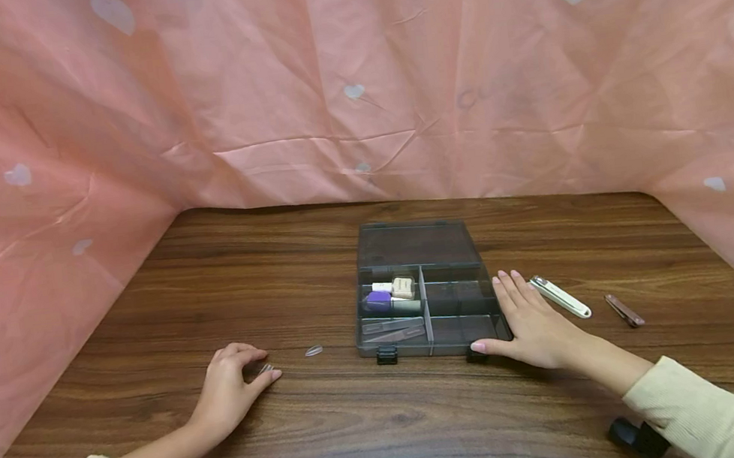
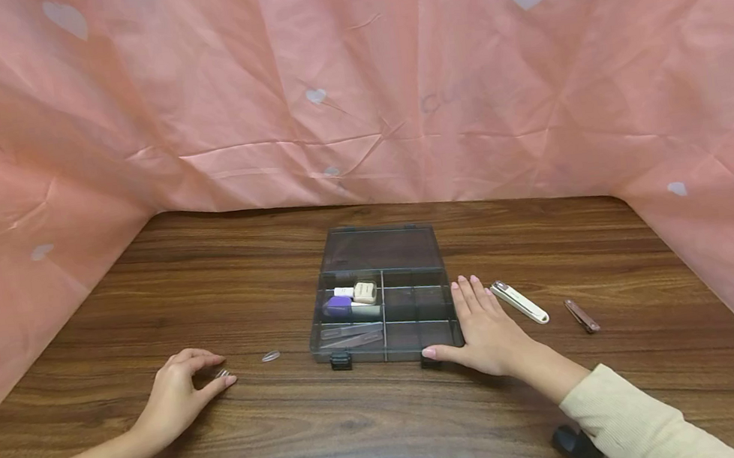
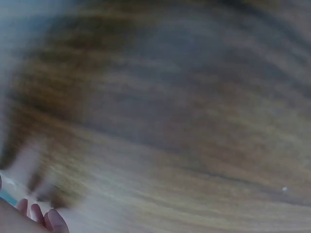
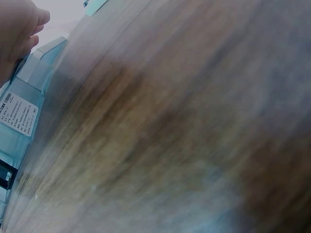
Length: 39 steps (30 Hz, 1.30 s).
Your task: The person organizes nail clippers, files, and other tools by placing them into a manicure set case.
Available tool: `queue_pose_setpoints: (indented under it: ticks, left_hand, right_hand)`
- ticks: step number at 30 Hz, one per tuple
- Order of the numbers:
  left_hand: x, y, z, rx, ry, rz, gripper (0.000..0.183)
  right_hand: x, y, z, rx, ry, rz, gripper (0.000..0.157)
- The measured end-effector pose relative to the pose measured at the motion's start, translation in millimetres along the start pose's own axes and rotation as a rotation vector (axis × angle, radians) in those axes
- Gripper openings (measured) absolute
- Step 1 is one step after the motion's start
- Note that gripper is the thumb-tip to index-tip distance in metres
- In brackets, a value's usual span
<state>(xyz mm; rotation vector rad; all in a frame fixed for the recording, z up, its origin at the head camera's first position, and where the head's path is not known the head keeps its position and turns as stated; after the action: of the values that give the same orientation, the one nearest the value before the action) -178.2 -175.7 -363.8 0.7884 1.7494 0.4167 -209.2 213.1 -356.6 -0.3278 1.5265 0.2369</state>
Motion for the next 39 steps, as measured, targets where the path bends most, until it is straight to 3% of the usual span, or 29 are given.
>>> queue_pose_setpoints:
  ticks: [9,16,28,39]
  left_hand:
    - [-3.1,0.2,2.6,-0.020,0.012,0.020,0.018]
    - [-3.3,-1.6,3.2,-0.028,-0.018,0.017,0.016]
    - [-7.2,-4.3,1.4,0.052,-0.066,-0.031,0.014]
    - [-3.1,-4.4,-1.4,0.113,-0.059,-0.030,0.009]
  right_hand:
    - [-1.7,-0.8,0.3,-0.006,0.011,0.007,0.107]
    - [0.5,1.3,0.7,-0.002,0.007,-0.005,0.108]
    - [0.2,1.2,0.4,-0.002,0.013,0.003,0.108]
    - [-2.0,-0.9,0.0,-0.010,0.025,0.014,0.107]
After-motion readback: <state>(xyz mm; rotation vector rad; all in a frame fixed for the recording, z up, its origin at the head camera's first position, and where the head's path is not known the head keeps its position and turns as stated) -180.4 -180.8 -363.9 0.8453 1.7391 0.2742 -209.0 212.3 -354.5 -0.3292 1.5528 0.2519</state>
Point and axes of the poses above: each hand's wrist, its own z-axis away from the middle knuckle, its own x-axis out of the palm, y = z × x, the point moved 6 cm from there along -z, towards the middle knuckle, and after that the axes turned 10 degrees about z, right-handed, at the moved point
